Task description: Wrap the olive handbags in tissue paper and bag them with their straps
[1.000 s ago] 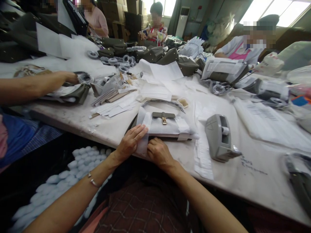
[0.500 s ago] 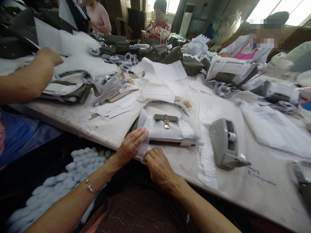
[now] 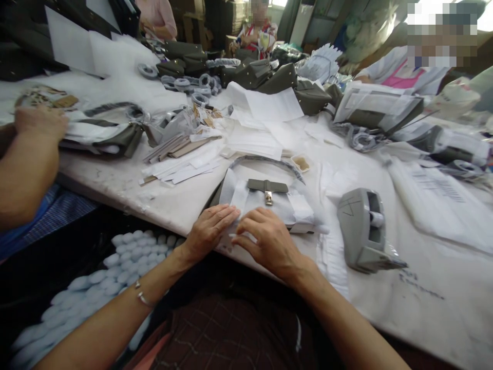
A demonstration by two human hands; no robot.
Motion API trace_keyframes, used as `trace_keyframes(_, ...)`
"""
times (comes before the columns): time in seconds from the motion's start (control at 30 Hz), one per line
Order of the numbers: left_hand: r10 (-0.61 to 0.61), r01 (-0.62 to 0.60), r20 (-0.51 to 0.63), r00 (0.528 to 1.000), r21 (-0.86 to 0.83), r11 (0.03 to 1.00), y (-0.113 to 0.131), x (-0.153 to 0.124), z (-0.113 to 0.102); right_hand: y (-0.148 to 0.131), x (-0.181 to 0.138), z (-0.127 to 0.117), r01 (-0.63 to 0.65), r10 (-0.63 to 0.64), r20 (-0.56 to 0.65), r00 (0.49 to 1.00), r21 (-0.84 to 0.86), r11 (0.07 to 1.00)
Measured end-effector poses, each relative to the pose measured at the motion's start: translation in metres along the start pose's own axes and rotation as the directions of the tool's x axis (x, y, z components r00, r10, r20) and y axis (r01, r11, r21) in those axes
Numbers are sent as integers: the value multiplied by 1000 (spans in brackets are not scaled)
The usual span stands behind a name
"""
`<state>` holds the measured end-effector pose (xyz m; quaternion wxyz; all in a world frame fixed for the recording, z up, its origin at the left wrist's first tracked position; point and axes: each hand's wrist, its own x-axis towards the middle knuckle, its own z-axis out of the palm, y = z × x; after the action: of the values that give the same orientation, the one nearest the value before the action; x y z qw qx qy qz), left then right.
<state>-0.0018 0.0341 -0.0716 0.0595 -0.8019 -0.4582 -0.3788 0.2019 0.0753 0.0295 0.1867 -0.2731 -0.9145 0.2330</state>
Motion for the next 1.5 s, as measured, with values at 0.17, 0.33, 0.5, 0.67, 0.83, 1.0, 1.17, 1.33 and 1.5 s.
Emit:
trace_keyframes(0.17, -11, 11, -8, 1000, 2, 1000, 0, 1, -1, -11, 6, -1, -9, -42, 182, 982, 273, 962)
trace_keyframes(0.33, -2, 2, -41, 999, -11, 1000, -1, 0, 2, -3, 6, -2, 133, -133, -19, 991, -11, 991)
trace_keyframes(0.5, -25, 25, -90, 996, -2, 1000, -1, -1, 6, 21, 16, 14, 290, -304, -5, 953, -289, 912)
trace_keyframes(0.67, -52, 48, -108, 993, -39, 998, -2, 0, 8, 41, 17, 22, 359, -385, -118, 915, -197, 912)
trace_keyframes(0.83, -31, 27, -58, 998, -57, 998, -2, -2, 7, 49, 12, 16, 395, -408, -108, 906, -124, 910)
trace_keyframes(1.0, -10, 8, -37, 999, -39, 999, -3, -2, 5, 42, 12, 6, 323, -323, -55, 945, -12, 946)
trace_keyframes(1.17, -2, 0, -65, 998, -32, 999, -3, -2, 7, 31, 20, 12, 28, -26, -109, 994, 21, 999)
trace_keyframes(1.33, 2, -4, -65, 998, -22, 1000, -3, -3, 8, 30, 23, 20, 56, -63, -33, 997, -173, 983)
trace_keyframes(1.5, -23, 23, 16, 1000, -55, 998, -1, 1, -2, 34, 25, 19, 69, -68, 15, 998, -370, 926)
